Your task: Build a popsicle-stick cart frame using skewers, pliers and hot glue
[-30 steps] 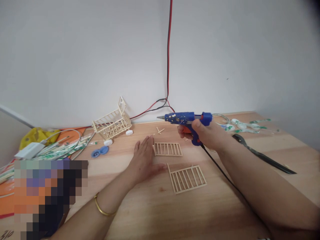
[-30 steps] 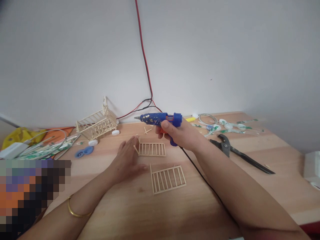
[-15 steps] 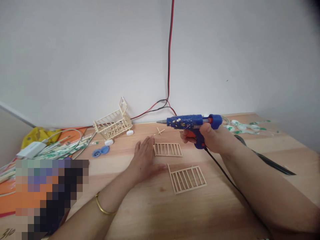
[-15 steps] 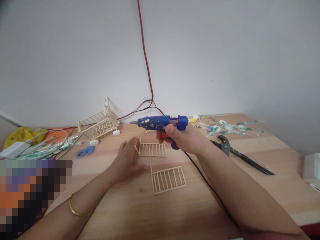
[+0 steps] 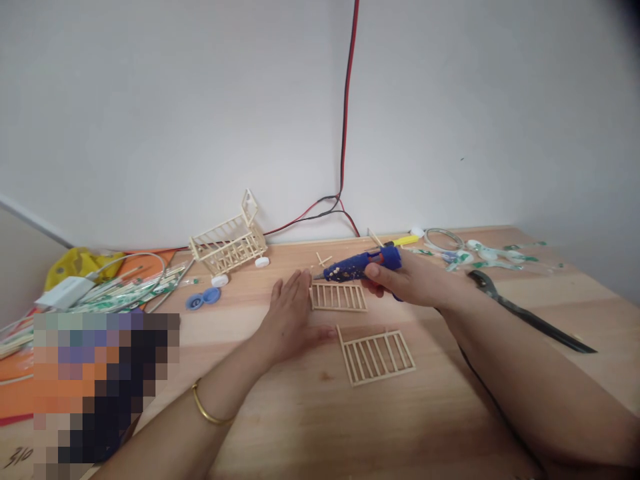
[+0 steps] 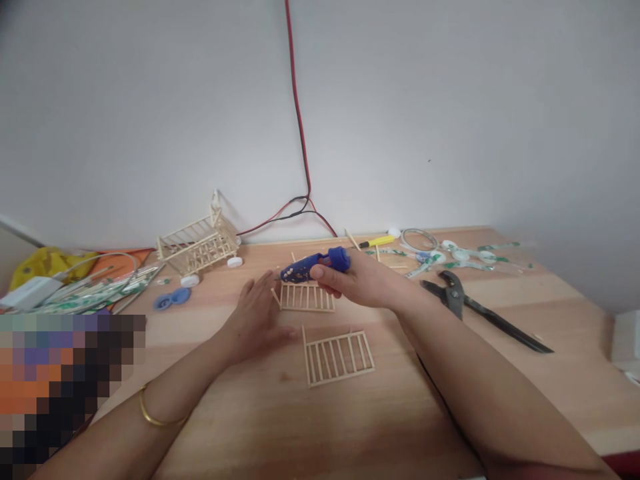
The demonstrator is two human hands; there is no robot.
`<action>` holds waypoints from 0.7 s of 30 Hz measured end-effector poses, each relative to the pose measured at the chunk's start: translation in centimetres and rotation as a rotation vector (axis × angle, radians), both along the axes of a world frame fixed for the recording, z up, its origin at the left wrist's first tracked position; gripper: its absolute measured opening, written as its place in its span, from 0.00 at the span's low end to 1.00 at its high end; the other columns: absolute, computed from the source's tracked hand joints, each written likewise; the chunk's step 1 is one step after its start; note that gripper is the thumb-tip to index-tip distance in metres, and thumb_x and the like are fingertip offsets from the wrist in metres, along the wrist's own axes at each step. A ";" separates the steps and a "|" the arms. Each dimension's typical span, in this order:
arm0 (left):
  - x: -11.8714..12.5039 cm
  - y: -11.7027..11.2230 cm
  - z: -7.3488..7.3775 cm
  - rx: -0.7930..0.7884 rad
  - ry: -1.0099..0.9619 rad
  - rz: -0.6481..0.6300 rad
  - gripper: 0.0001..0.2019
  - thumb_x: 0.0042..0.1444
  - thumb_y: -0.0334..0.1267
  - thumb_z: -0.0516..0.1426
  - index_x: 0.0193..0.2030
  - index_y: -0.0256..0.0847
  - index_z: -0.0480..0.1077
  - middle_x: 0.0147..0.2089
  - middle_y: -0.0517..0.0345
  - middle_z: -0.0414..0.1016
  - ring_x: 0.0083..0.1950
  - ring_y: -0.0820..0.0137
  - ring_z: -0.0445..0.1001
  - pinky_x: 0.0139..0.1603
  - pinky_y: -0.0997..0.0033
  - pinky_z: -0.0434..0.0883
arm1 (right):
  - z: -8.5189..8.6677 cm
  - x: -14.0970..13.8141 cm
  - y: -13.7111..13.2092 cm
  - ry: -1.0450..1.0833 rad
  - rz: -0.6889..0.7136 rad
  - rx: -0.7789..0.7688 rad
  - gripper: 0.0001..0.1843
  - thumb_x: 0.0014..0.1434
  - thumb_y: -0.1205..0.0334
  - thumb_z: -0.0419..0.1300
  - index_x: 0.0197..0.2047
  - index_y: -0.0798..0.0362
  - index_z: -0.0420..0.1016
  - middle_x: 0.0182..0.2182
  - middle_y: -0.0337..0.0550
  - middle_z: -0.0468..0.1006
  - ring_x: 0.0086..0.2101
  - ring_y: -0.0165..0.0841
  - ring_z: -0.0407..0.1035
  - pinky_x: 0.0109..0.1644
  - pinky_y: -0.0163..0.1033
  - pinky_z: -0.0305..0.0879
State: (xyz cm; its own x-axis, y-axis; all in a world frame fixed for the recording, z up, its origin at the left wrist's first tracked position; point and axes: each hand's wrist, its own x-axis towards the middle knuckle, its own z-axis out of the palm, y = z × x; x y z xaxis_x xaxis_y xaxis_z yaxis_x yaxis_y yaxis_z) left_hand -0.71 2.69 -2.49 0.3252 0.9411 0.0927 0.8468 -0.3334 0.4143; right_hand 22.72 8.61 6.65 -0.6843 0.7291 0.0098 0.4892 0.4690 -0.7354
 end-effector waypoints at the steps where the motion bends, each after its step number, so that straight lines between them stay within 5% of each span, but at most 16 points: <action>1: 0.0 0.0 0.0 -0.001 -0.004 0.001 0.51 0.45 0.56 0.61 0.68 0.37 0.38 0.70 0.35 0.46 0.71 0.51 0.42 0.66 0.41 0.41 | -0.2 0.0 0.1 -0.008 0.005 -0.008 0.27 0.60 0.41 0.48 0.24 0.55 0.68 0.19 0.38 0.69 0.21 0.27 0.63 0.25 0.32 0.56; 21: 0.2 0.0 0.3 -0.035 0.024 0.015 0.52 0.44 0.57 0.61 0.68 0.36 0.37 0.69 0.33 0.46 0.71 0.51 0.42 0.67 0.42 0.40 | -0.2 -0.9 -0.6 -0.007 -0.035 -0.064 0.24 0.57 0.42 0.53 0.23 0.53 0.64 0.19 0.35 0.64 0.21 0.26 0.58 0.24 0.33 0.52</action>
